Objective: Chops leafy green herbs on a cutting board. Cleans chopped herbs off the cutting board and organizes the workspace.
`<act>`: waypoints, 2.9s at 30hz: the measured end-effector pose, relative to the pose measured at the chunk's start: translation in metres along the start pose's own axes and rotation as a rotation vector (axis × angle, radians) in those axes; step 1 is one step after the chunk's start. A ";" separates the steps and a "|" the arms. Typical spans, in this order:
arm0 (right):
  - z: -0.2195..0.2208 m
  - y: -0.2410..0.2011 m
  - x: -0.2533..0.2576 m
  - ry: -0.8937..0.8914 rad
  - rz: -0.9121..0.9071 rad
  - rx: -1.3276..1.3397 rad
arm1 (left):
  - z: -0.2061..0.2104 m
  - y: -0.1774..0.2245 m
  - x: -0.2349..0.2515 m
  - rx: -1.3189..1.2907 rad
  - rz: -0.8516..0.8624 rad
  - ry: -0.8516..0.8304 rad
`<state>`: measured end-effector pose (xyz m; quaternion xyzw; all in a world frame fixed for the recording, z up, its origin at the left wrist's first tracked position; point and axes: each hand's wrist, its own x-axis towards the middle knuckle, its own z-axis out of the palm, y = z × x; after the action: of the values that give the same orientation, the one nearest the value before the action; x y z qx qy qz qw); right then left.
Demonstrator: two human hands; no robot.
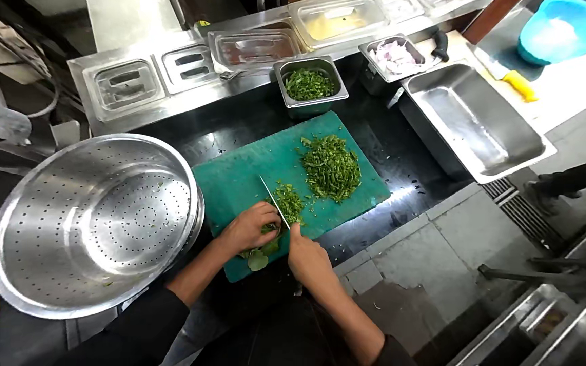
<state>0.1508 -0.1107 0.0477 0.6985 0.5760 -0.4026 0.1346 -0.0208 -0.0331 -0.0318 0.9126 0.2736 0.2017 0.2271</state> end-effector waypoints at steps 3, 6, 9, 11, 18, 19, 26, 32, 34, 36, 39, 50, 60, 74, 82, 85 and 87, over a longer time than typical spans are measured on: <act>-0.018 0.002 -0.023 -0.044 -0.015 -0.024 | 0.001 0.002 -0.005 0.029 0.000 0.033; -0.015 0.001 -0.035 -0.071 0.002 -0.038 | 0.008 -0.001 -0.010 0.038 0.026 0.059; -0.001 -0.002 -0.005 -0.028 0.003 -0.021 | 0.008 -0.008 -0.009 0.011 0.057 0.066; -0.005 -0.003 -0.003 -0.013 -0.006 -0.026 | 0.009 -0.009 -0.010 0.004 0.071 0.074; 0.000 -0.004 -0.009 -0.061 0.009 -0.016 | 0.011 -0.009 -0.013 -0.050 0.038 0.109; 0.001 -0.004 -0.004 -0.049 0.002 -0.022 | 0.010 -0.008 -0.013 -0.062 0.029 0.097; -0.003 -0.004 -0.016 -0.091 -0.007 -0.007 | 0.011 -0.016 -0.017 -0.077 0.104 0.156; -0.010 -0.008 -0.019 -0.073 -0.021 -0.010 | 0.011 -0.019 -0.019 -0.124 0.092 0.163; -0.004 -0.005 -0.023 -0.106 -0.012 0.010 | 0.012 -0.017 -0.021 -0.140 0.089 0.173; 0.008 -0.007 -0.009 -0.076 -0.001 0.024 | 0.013 -0.018 -0.021 -0.147 0.089 0.188; 0.015 -0.010 0.001 -0.038 -0.007 0.015 | 0.014 -0.014 -0.024 -0.130 0.068 0.184; -0.033 0.056 0.027 0.088 0.000 0.034 | 0.027 -0.007 -0.017 -0.066 -0.018 0.285; -0.033 0.053 0.007 0.083 -0.035 0.166 | 0.030 0.003 -0.003 -0.013 -0.112 0.318; -0.015 0.014 -0.035 0.009 0.053 -0.057 | 0.020 -0.010 -0.009 0.028 0.044 0.188; -0.007 0.005 -0.003 -0.001 0.029 -0.032 | 0.008 -0.014 0.002 -0.069 0.025 0.074; -0.019 0.006 -0.019 -0.030 0.024 -0.037 | 0.011 -0.021 -0.001 -0.063 0.042 0.109; -0.019 0.005 -0.029 -0.056 0.037 -0.034 | 0.015 -0.023 -0.004 -0.061 0.058 0.165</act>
<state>0.1630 -0.1203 0.0796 0.6951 0.5659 -0.4096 0.1698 -0.0253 -0.0229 -0.0569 0.8930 0.2586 0.2911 0.2258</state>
